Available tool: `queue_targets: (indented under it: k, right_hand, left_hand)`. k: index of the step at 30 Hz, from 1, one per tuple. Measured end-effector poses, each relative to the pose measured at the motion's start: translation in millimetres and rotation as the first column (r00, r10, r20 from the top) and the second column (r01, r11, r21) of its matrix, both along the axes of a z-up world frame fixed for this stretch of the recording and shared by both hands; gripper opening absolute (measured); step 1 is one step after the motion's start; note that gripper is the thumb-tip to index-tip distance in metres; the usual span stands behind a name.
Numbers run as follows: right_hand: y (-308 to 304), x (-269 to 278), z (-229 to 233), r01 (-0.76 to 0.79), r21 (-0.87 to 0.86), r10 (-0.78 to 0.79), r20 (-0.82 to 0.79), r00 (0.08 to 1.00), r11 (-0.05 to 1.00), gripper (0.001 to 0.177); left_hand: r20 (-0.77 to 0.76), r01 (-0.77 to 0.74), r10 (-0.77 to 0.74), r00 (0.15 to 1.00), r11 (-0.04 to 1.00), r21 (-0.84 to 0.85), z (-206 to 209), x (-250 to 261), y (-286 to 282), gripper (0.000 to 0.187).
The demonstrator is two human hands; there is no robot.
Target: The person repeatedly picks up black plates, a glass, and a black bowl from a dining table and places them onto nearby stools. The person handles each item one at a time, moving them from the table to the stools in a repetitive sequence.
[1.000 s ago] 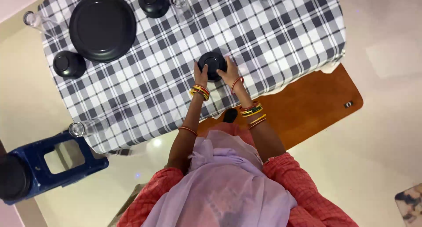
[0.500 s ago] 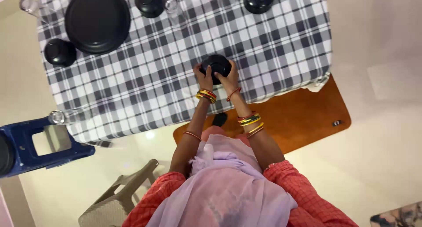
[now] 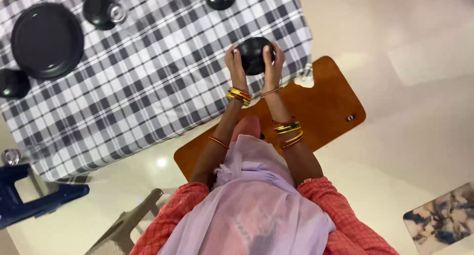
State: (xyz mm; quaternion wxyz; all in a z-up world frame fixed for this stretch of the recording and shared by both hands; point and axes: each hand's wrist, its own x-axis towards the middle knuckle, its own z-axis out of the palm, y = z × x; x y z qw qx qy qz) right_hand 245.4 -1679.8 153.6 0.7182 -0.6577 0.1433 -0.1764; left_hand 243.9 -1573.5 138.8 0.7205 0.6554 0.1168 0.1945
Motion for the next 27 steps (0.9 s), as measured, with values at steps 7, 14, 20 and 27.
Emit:
queue_targets:
  k: [7,14,20,27]
  right_hand:
    - [-108.1,41.5,19.3,0.132,0.367,-0.162,0.052,0.985,0.921,0.039]
    - [-195.5,120.0,23.0,0.050,0.550,-0.136,0.116,0.984,0.833,0.026]
    - [-272.5,226.9,42.9,-0.124,0.536,0.030,0.180,0.983,0.835,0.043]
    - [-314.1,308.5,83.3,-0.240,0.492,0.200,0.133,0.971,0.837,0.064]
  left_hand:
    - [0.057,0.190,-0.181,0.982,0.942,-0.275,39.0,46.7,-107.5,0.036]
    - [0.094,0.275,-0.258,0.961,0.888,-0.368,59.9,130.4,-185.6,0.040]
    - [0.230,0.304,-0.212,0.950,0.798,-0.521,29.7,246.8,-252.0,0.034]
    - [0.033,0.187,-0.205,0.978,0.799,-0.572,16.6,322.5,-287.0,0.040]
